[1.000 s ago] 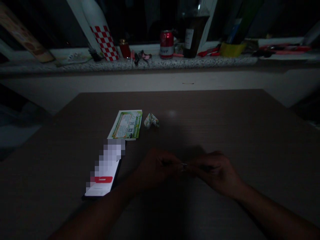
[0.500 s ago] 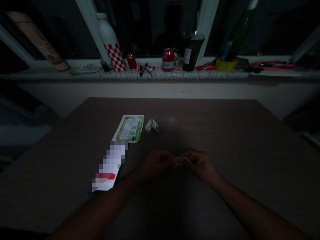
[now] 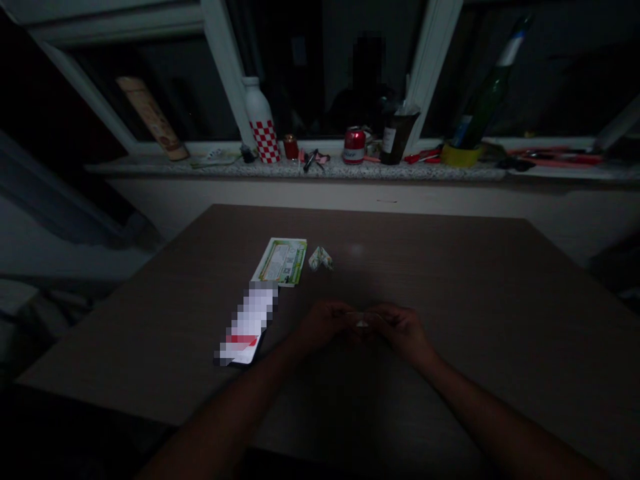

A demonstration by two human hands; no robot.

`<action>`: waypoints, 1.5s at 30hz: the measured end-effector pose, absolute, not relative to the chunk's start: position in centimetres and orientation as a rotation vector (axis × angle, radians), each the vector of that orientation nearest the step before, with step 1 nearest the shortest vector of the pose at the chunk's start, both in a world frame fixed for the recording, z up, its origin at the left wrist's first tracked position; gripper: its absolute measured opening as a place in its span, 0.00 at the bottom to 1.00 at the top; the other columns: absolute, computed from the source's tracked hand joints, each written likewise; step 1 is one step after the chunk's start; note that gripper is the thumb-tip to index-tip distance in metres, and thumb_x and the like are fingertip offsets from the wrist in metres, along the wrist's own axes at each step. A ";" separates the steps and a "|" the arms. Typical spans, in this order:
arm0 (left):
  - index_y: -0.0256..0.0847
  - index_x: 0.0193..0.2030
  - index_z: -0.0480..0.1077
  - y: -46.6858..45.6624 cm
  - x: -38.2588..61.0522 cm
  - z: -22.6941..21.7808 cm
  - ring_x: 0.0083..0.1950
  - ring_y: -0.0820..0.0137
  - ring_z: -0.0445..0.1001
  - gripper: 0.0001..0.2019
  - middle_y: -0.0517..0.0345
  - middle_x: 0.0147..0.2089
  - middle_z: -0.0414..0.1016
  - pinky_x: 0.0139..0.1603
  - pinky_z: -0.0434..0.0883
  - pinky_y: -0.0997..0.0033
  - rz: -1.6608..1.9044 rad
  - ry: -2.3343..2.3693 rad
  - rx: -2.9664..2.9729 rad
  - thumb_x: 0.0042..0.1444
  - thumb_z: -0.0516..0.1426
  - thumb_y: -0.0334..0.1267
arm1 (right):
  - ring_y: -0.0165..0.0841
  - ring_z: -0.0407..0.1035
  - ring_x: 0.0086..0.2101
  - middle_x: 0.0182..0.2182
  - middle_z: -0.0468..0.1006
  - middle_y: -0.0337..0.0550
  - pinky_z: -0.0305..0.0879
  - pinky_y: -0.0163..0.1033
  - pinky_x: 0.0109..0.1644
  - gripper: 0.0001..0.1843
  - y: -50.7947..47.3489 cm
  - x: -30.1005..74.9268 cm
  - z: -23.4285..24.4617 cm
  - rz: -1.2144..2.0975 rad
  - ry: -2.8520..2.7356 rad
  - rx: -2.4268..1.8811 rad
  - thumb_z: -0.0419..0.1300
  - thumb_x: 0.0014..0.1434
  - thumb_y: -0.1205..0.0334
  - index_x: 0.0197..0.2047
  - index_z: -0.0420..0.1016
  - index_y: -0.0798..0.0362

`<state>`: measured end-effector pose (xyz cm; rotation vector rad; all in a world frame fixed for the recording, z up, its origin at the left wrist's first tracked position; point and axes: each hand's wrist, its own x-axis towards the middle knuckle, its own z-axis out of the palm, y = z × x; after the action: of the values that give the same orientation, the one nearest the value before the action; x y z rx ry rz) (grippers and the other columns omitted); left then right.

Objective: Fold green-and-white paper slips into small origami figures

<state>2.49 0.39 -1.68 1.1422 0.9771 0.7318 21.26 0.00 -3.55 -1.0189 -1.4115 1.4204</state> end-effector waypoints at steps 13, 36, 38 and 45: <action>0.34 0.34 0.73 0.5 0.9 -2.6 0.21 0.70 0.74 0.17 0.57 0.23 0.76 0.23 0.70 0.73 0.837 1.122 1.139 0.50 0.62 0.49 | 0.29 0.71 0.22 0.22 0.80 0.41 0.68 0.34 0.27 0.16 -0.1 20.3 -3.6 1.390 -1.282 -1.111 0.67 0.50 0.50 0.34 0.81 0.55; 0.35 0.44 0.70 1.6 2.8 -0.4 0.33 0.67 0.76 0.14 0.51 0.37 0.78 0.34 0.70 0.70 0.585 0.994 1.313 0.56 0.58 0.43 | 0.28 0.70 0.27 0.27 0.77 0.39 0.66 0.32 0.31 0.11 1.2 21.1 -3.3 1.499 -1.262 -0.987 0.64 0.55 0.53 0.34 0.77 0.53; 0.35 0.43 0.69 1.7 2.7 -0.5 0.33 0.67 0.76 0.14 0.51 0.36 0.77 0.34 0.71 0.69 0.577 0.962 1.256 0.57 0.58 0.44 | 0.29 0.70 0.28 0.28 0.77 0.39 0.67 0.33 0.32 0.11 1.2 21.0 -3.0 1.463 -1.304 -0.999 0.63 0.57 0.53 0.36 0.77 0.52; 0.37 0.34 0.72 0.6 3.3 0.3 0.32 0.66 0.73 0.13 0.54 0.31 0.75 0.33 0.65 0.70 0.502 1.342 1.771 0.60 0.51 0.43 | 0.31 0.70 0.30 0.27 0.76 0.39 0.65 0.34 0.35 0.09 0.5 19.9 -2.6 1.172 -1.499 -1.148 0.56 0.60 0.61 0.33 0.76 0.52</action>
<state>3.33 0.57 0.27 1.7714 1.3416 0.5019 19.93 0.46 -2.62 -1.1481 -1.4993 1.1715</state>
